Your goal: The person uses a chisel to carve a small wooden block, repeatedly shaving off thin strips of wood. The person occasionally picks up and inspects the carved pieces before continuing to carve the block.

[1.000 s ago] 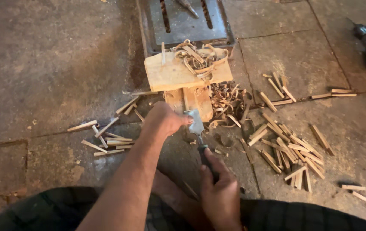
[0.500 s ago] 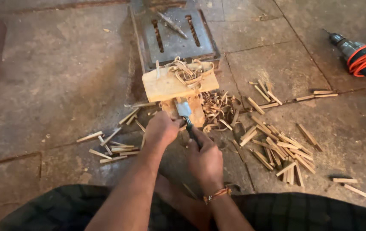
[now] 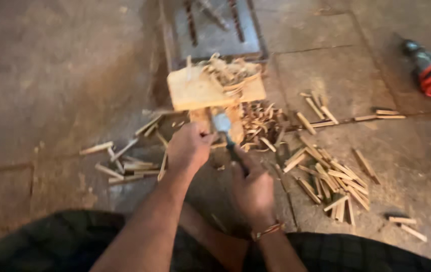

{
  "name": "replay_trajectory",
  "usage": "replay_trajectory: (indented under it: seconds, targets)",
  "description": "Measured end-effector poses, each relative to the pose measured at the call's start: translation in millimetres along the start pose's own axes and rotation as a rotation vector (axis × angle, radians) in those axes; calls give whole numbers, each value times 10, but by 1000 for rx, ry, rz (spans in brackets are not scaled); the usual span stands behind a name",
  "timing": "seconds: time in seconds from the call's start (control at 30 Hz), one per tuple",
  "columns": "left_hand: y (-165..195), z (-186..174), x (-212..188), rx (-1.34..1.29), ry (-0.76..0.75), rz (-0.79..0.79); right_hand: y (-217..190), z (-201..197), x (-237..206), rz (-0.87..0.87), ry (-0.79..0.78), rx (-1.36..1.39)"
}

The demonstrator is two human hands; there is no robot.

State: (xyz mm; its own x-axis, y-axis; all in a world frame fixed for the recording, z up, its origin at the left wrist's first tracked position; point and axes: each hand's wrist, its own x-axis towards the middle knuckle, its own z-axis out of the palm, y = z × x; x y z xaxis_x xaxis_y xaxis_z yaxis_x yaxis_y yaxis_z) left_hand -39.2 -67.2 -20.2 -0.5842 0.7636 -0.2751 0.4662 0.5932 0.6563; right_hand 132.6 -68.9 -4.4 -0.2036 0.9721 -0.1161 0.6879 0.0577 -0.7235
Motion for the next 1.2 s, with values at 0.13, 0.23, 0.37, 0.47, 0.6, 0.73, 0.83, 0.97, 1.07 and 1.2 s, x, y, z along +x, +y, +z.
replay_trajectory:
  seconds: [0.13,0.23,0.37,0.47,0.6,0.73,0.83,0.97,1.07,1.2]
  targets:
    - [-35,6,47,-125,91,74,-44,-17,-82,-250,145,-17]
    - [-109,88,93,-122,212,70,-151,176,48,116,-5,-18]
    - [-150,180,115,-107,225,73,-29,297,86,47,62,25]
    - [-149,134,92,-58,178,63,149,220,132,-120,69,332]
    - [-77,52,79,-106,108,106,290,67,68,66,-36,709]
    - [-37,9,70,-128,60,-16,332,-146,-145,-74,-52,301]
    - [-52,-4,102,-136,-25,-15,278,-281,-250,101,-33,150]
    - [-119,8,182,-176,-35,18,143,-383,-323,179,-55,13]
    - [-146,42,236,-223,-27,62,55,-380,-376,82,-31,52]
    - [-121,54,217,-180,-21,21,8,-360,-427,109,-77,19]
